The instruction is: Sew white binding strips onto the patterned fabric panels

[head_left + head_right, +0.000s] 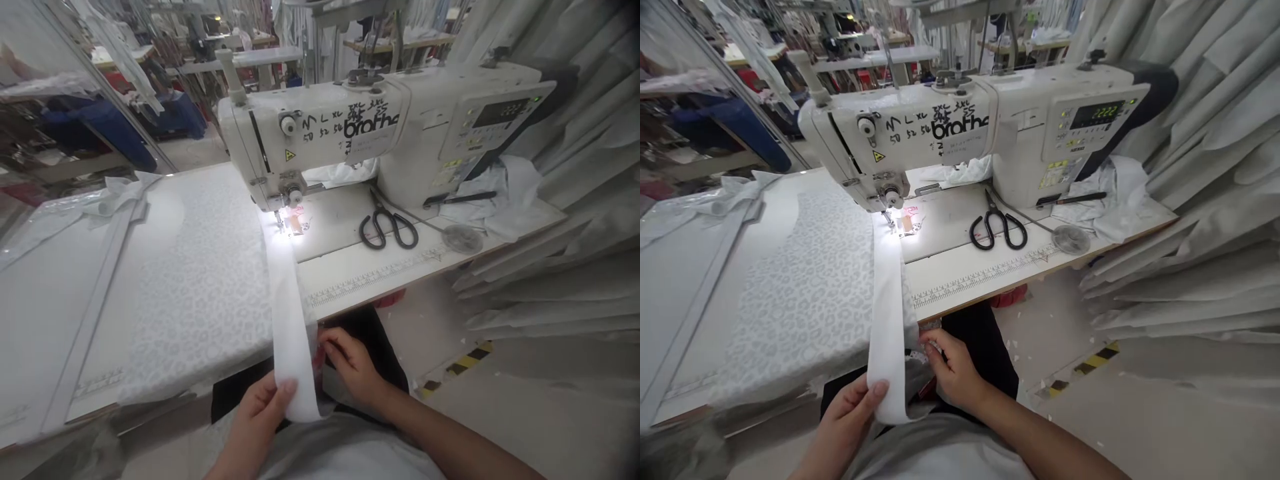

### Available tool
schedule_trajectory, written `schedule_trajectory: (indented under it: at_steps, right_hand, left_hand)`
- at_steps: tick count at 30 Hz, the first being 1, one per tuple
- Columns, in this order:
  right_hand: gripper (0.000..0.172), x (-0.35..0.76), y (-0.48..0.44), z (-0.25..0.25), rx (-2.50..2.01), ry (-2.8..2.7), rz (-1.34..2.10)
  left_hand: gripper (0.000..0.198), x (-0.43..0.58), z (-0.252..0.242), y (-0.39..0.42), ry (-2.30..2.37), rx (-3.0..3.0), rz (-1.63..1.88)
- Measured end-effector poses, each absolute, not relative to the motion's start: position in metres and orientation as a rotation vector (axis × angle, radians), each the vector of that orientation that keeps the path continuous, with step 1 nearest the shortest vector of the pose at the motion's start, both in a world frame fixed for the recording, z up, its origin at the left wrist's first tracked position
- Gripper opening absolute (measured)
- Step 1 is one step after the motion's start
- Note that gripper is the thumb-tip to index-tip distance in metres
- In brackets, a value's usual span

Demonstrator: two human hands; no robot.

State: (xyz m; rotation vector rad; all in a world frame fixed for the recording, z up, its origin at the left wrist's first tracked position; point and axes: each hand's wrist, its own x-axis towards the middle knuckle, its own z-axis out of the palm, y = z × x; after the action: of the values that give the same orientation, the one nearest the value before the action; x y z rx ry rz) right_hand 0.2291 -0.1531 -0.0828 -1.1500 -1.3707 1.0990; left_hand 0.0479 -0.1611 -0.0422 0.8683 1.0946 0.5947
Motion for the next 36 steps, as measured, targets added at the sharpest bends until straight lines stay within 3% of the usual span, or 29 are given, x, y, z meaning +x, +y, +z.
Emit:
schedule_trajectory:
  at_steps: [4, 10, 16, 20, 24, 36]
  right_hand:
    - [0.024, 0.229, -0.151, -0.075, -1.053, -1.312, 1.211]
    - [0.007, 0.218, -0.146, -0.074, -1.129, -1.294, 1.127]
    - [0.015, 0.217, -0.152, -0.070, -1.221, -1.299, 1.104]
    - [0.015, 0.218, -0.156, -0.069, -1.250, -1.330, 1.103]
    - [0.017, 0.220, -0.157, -0.066, -1.256, -1.362, 1.103]
    - [0.020, 0.220, -0.152, -0.065, -1.268, -1.483, 1.117]
  left_hand:
    - [0.035, 0.049, -0.048, -0.164, 1.138, 0.770, 0.532]
    - [0.045, 0.058, -0.048, -0.161, 1.152, 1.039, 0.374]
    - [0.039, 0.040, 0.012, -0.131, 1.321, 1.822, -0.256]
    - [0.032, 0.045, 0.032, -0.077, 1.399, 2.012, 0.230]
    - [0.021, 0.053, 0.017, -0.024, 1.333, 2.154, 0.688]
    - [0.027, 0.044, -0.004, 0.012, 1.214, 2.419, 0.576]
